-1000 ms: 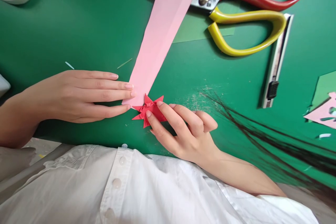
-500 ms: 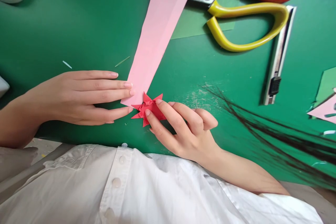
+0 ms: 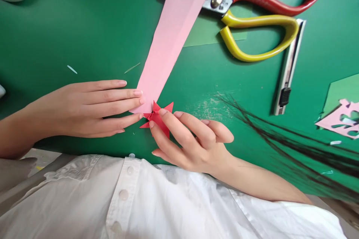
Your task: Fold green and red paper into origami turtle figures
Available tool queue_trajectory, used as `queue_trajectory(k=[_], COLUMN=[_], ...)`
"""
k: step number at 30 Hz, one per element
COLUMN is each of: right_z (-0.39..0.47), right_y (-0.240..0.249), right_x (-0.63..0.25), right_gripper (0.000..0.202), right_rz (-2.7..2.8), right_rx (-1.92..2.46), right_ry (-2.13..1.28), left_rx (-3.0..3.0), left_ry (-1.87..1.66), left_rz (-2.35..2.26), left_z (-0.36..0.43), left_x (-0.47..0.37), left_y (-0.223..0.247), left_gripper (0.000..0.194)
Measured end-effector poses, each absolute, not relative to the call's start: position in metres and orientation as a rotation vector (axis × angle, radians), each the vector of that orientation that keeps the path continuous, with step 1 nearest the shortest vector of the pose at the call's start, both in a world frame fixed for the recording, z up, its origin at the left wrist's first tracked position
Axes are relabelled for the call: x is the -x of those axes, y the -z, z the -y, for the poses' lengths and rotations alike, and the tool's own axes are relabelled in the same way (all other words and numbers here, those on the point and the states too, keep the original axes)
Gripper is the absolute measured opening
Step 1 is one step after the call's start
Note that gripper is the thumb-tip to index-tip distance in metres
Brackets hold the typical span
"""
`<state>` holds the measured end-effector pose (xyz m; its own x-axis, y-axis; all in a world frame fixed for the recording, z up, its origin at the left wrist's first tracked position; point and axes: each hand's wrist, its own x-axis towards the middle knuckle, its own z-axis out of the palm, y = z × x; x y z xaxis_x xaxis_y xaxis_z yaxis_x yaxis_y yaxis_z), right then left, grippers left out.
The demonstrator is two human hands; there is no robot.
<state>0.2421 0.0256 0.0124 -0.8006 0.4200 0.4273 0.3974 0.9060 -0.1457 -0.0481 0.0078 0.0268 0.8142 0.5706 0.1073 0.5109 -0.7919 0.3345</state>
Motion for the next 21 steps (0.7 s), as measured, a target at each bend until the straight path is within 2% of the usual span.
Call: queue_trajectory(k=[5,14,21], right_z=[-0.04,-0.056,-0.057], right_y=[-0.018,-0.021,-0.018], right_x=[-0.23,-0.224,-0.221], right_gripper=[0.045,0.042,0.04], right_rz=[2.635,2.741,2.69], right_rx=[0.441,0.316,0.322], right_ry=[0.01,-0.187,-0.149], left_rx=[-2.73,-2.759,-2.864], left_ry=[-0.343,-0.319,-0.327], left_rz=[-0.828,-0.869,-0.888], left_z=[-0.007,-0.004,0.003], left_x=[0.047,0.042,0.038], left_y=[-0.026,-0.027,-0.028], left_gripper=[0.025,0.025,0.029])
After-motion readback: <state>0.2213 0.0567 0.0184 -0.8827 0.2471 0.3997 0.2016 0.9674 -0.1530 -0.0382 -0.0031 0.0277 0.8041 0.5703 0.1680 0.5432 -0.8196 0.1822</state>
